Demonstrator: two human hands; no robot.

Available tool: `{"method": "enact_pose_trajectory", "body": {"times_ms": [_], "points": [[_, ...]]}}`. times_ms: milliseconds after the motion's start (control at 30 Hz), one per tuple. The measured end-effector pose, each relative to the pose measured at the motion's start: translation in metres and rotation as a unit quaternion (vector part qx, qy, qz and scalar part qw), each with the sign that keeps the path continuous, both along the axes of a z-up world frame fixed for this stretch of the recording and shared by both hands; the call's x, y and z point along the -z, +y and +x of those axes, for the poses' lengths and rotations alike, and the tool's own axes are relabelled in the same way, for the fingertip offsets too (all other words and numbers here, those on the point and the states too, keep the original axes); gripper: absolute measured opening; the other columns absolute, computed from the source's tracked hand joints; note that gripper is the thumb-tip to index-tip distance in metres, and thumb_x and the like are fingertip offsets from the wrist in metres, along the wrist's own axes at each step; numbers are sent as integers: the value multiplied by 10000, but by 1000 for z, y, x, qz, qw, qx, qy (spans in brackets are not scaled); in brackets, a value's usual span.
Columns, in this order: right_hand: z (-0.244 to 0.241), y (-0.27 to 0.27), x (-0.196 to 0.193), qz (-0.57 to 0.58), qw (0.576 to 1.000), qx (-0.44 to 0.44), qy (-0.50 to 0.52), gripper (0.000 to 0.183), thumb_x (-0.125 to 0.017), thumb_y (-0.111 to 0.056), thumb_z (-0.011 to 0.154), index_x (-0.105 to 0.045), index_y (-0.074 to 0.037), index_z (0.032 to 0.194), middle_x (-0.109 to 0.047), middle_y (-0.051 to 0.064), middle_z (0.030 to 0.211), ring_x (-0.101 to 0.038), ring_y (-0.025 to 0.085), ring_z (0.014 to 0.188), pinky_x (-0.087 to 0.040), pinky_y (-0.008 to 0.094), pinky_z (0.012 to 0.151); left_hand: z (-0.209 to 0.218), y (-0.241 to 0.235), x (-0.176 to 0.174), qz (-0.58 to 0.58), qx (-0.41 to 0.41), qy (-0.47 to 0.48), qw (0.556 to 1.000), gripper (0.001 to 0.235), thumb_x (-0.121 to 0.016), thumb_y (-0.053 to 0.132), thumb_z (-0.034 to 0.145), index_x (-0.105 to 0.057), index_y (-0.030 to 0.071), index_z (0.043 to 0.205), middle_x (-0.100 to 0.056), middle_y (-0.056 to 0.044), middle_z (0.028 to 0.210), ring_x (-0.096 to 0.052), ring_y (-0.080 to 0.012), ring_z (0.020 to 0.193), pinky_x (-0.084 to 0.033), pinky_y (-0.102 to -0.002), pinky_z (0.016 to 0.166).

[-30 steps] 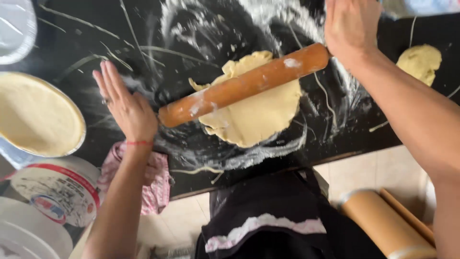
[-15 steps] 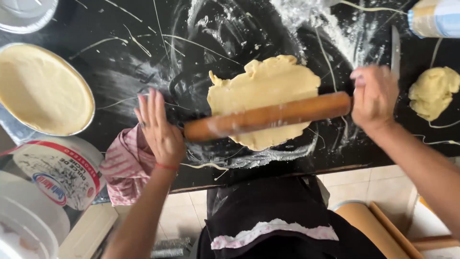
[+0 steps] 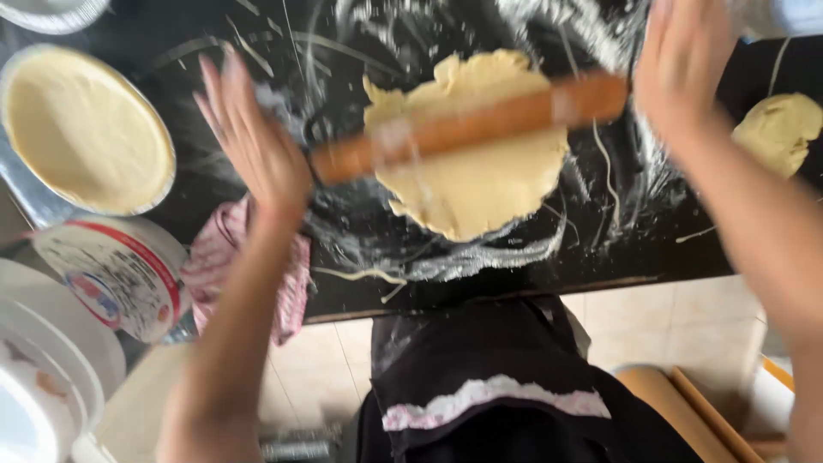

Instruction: The person walks to a kitchen counter and prepares pie crusts. They roll out dough on a floured surface, place it into a pie tin, and trim the excess with a knife. The process is repeated for a second pie tin.

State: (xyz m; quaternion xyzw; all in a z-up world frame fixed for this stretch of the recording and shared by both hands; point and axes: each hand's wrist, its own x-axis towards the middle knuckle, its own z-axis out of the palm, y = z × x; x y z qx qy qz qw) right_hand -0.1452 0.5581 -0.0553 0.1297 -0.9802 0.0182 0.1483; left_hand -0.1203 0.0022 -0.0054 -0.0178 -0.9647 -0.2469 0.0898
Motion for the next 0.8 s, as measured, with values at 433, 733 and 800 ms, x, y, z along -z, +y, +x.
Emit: {"method": "enact_pose_trajectory", "body": {"times_ms": [433, 733, 800], "points": [[61, -17, -61, -198, 946, 149, -209, 381, -498, -304, 1344, -700, -23, 1184, -757, 152, 983, -666, 333, 777, -477, 444, 581, 102, 3, -8, -18, -4, -63, 998, 317, -499, 313, 1207, -551, 184, 1492, -815, -157, 990, -765, -420, 777, -506, -543, 593], [87, -25, -38, -83, 989, -12, -119, 119, -683, 6, 1119, -714, -70, 1032, -696, 125, 801, -632, 342, 716, -476, 483, 634, 147, 10, 6, -43, -53, -55, 996, 273, -496, 110, 1129, -670, 96, 1339, -725, -189, 983, -652, -462, 837, -471, -556, 773], [52, -31, -42, -104, 990, -41, -86, 211, -654, 66, 1170, -677, -27, 982, -655, 81, 755, -595, 267, 638, -463, 423, 604, 101, 3, 13, -26, -28, -43, 998, 311, -459, 91, 1125, -650, 47, 1366, -740, -183, 1093, -657, -461, 901, -468, -556, 814]]}}
